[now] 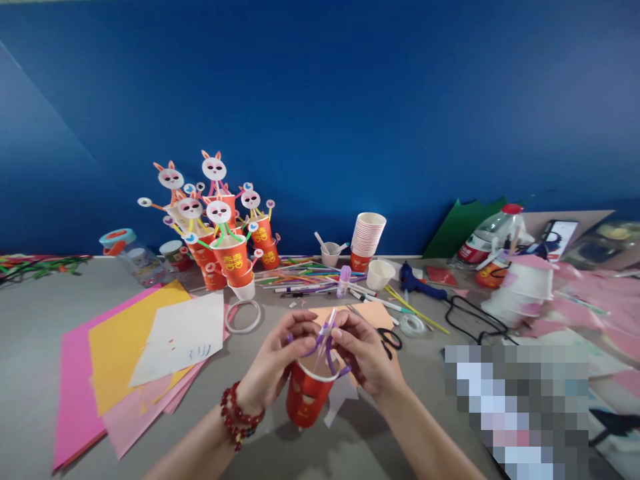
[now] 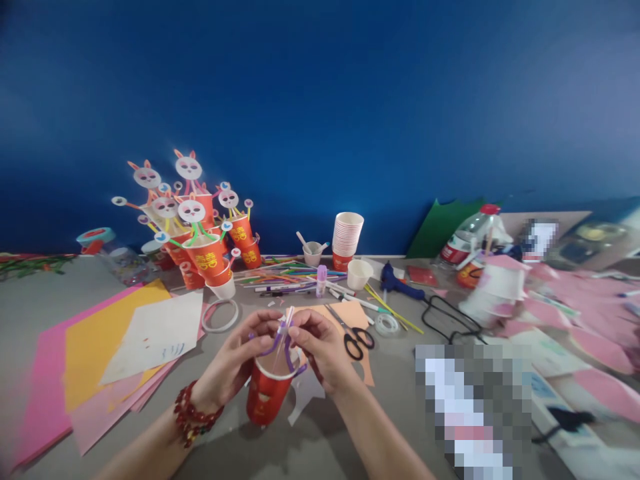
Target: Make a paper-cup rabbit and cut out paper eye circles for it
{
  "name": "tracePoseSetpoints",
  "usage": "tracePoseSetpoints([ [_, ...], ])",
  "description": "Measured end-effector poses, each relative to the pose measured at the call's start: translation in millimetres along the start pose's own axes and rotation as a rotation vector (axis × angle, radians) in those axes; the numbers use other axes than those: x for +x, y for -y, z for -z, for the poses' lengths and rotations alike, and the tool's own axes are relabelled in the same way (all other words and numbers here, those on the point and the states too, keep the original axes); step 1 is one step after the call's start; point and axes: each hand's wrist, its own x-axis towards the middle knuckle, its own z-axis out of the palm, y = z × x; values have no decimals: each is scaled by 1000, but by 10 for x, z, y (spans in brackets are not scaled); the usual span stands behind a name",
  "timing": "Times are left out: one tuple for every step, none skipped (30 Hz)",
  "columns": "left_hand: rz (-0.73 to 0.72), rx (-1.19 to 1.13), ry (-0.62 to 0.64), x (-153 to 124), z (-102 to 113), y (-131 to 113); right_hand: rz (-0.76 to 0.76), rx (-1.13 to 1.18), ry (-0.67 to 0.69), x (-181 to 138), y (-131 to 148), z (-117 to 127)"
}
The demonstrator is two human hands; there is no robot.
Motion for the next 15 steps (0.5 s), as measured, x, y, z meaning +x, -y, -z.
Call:
tracePoseSetpoints([
  [15,-52,-15,8,-2,30,4,-6,-20,3,0,2],
  [37,-88,-18,14,-3,60,13,-17,-43,9,-1,6],
  [66,-103,-10,17,-4,88,27,-32,-67,17,-2,13],
  [96,-94,5,19,-5,110,46,-54,-90,27,-1,22],
  [125,-72,19,18,-5,127,69,-80,-108,37,2,33],
  [148,-46,25,17,-6,139,89,-110,-117,46,8,44],
  [163,-25,21,16,-6,147,101,-142,-111,53,17,55],
  [170,-12,8,16,-8,152,104,-175,-95,58,29,65],
  [173,-6,-8,17,-9,155,99,-205,-71,61,41,72],
  [178,0,-23,20,-10,159,87,-235,-43,62,53,76],
  [181,13,-34,23,-11,164,69,-267,-17,60,63,77],
  [175,38,-43,26,-12,169,50,-301,-2,58,68,75],
  [159,76,-47,29,-13,174,34,-332,4,56,70,71],
  [135,122,-42,30,-13,179,23,-358,0,54,67,66],
  [109,169,-33,30,-13,184,14,-377,-9,52,60,62],
])
